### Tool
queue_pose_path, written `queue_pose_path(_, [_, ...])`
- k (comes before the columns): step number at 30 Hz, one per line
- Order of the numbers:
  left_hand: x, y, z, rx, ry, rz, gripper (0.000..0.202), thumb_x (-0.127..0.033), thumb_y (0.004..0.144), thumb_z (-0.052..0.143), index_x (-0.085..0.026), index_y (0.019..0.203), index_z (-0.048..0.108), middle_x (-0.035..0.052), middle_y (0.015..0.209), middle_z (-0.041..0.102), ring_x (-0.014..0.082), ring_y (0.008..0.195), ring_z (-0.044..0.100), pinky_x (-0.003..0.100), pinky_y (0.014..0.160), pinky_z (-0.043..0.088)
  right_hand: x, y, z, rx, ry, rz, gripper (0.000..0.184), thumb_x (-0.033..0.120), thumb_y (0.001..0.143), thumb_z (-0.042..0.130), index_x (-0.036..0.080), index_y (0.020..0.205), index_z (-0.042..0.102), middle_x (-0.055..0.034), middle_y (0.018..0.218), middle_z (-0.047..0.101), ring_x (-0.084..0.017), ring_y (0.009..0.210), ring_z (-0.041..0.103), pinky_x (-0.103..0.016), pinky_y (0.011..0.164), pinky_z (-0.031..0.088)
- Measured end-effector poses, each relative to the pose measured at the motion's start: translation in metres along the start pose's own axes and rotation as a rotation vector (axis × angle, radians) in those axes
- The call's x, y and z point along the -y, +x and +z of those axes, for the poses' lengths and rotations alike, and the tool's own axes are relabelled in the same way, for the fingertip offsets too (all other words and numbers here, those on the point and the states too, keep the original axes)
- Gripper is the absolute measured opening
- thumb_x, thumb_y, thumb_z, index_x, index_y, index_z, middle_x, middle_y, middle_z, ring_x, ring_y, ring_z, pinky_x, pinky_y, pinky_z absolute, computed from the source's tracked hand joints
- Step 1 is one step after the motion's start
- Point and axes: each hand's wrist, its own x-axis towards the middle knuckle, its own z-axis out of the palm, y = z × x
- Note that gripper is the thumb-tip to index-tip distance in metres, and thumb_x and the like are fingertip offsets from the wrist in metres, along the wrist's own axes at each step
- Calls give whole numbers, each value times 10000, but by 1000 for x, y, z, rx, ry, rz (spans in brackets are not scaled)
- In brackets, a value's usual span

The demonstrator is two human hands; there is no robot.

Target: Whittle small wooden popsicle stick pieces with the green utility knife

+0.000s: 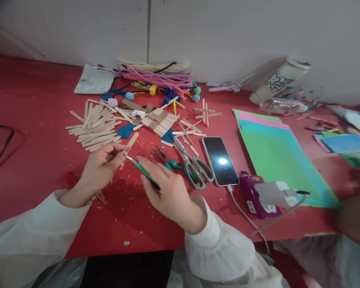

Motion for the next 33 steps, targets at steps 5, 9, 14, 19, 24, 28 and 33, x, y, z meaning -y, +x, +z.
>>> queue_pose_path(5, [0,6,0,-44,-165,-51,199,-311,746,566,-174,889,584,-52,595,497,85,514,460,225,523,399,-15,3,-9,-222,47,178,406,224,849,541,243,1252,491,-54,1069,664,-205,943,645,-363,853,520])
queue_pose_path(9, [1,10,0,-105,-330,-61,164,-289,728,585,-181,852,588,-49,644,511,67,495,444,215,508,408,-16,4,-6,-99,63,169,418,242,859,509,202,1273,469,-95,1150,627,-223,1019,613,-393,892,490])
queue_pose_path(14, [-4,12,-2,-169,-449,-91,89,-247,722,577,-189,789,585,-68,519,451,70,472,422,187,467,361,-11,7,-2,39,52,140,375,307,885,475,165,1230,505,-117,1125,639,-217,1042,599,-375,886,487])
queue_pose_path(19, [-8,11,-3,-154,-480,-78,98,-238,697,580,-172,769,572,-84,452,413,59,424,370,176,431,300,-33,9,-29,-112,-149,302,322,371,867,467,170,1086,593,-99,1027,652,-202,913,619,-338,803,490])
queue_pose_path(24, [-25,14,-10,-95,-473,-42,133,-280,684,572,-168,748,540,-87,459,409,46,382,320,177,390,244,-52,-8,-58,77,-350,567,263,273,743,569,183,978,646,-89,875,656,-246,822,614,-326,685,436])
queue_pose_path(28, [-55,19,-20,8,-387,3,156,-298,661,573,-158,725,547,-57,527,482,31,370,299,178,371,198,-63,-19,-58,73,-254,614,342,307,707,594,191,1026,635,-44,726,642,-206,672,599,-287,596,400])
queue_pose_path(33, [-85,30,-32,40,-185,104,199,-284,644,605,-155,791,636,-52,503,494,65,432,392,182,414,263,-70,-21,-60,53,57,623,491,439,708,580,147,1102,594,31,532,550,-145,468,528,-258,464,408])
